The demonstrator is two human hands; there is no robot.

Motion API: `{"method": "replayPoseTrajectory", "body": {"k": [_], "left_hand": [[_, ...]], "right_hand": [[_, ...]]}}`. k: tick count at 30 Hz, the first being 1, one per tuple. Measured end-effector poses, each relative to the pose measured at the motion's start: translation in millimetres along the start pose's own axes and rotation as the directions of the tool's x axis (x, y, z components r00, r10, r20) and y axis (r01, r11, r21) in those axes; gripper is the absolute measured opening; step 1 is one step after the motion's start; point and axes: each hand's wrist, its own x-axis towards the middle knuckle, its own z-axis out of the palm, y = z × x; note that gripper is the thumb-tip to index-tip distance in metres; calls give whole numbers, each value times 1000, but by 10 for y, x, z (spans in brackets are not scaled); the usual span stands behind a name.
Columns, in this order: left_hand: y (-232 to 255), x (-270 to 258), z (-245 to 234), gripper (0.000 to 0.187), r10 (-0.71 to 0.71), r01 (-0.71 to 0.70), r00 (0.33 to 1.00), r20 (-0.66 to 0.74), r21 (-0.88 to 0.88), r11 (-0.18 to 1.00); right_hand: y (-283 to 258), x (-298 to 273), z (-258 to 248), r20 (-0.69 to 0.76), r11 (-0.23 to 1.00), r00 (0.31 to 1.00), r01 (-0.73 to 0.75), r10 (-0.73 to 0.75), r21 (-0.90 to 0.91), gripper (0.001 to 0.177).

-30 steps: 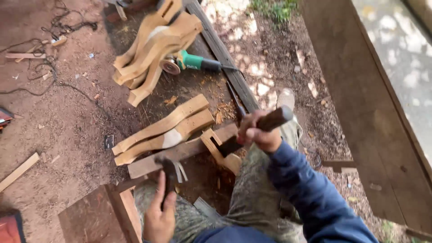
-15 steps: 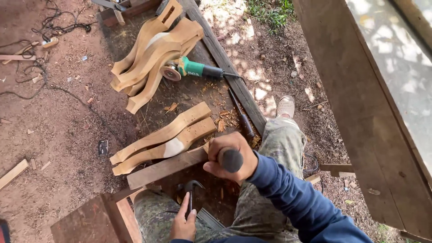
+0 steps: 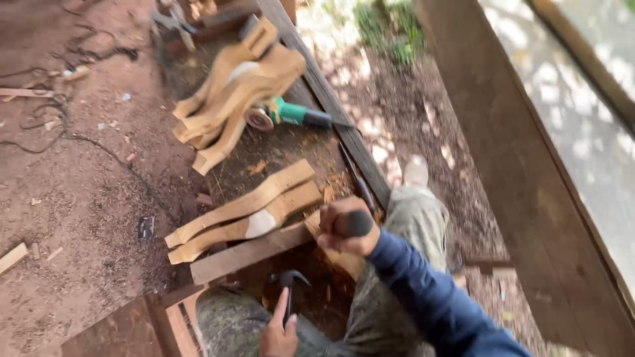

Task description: Carving and cleaning mortise joints in curved wooden furniture legs using a chisel and hammer.

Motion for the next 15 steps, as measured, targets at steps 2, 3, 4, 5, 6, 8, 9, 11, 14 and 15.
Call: {"method": "replayPoseTrajectory", "body": {"k": [2, 3, 4, 5, 6, 8, 9, 11, 14, 15], "left_hand": [[170, 5, 41, 66, 51, -51, 999, 9, 65, 997], [195, -76, 89, 66, 87, -93, 995, 44, 155, 984], [291, -51, 42, 66, 90, -96, 995, 48, 159, 983], [396, -32, -4, 68, 134, -148, 988, 70, 261, 954], [501, -31, -57, 70, 177, -199, 980, 93, 357, 913], [485, -16, -243, 72, 217, -265, 963, 158, 429, 864], [489, 14, -334, 74, 246, -328, 943, 225, 493, 806], [497, 331, -412, 69, 343, -399, 916, 207, 534, 745], [192, 450, -365, 59, 479, -471, 862, 164, 608, 639], [152, 542, -349, 54, 579, -489, 812, 72, 627, 607]], "right_hand": [[-83, -17, 115, 20, 996, 1000, -5, 6, -84, 24], [-141, -111, 201, 9, 987, 1000, -26, 28, -159, 26], [-56, -151, 99, 3, 986, 1000, -28, 29, -162, 26], [21, -191, -8, 27, 986, 1000, 20, -16, -167, 26], [79, -221, -107, 55, 983, 996, 72, -63, -171, 25], [318, -442, -416, -142, 993, 989, 58, -44, 99, 18], [454, -538, -588, -319, 927, 947, 92, 30, 363, 17], [169, -334, -400, -199, 975, 980, 45, -1, 219, 18], [-87, -313, 136, -46, 1000, 999, -1, 1, -11, 22], [-129, -227, 262, 48, 992, 998, 36, -31, -124, 22]]}}
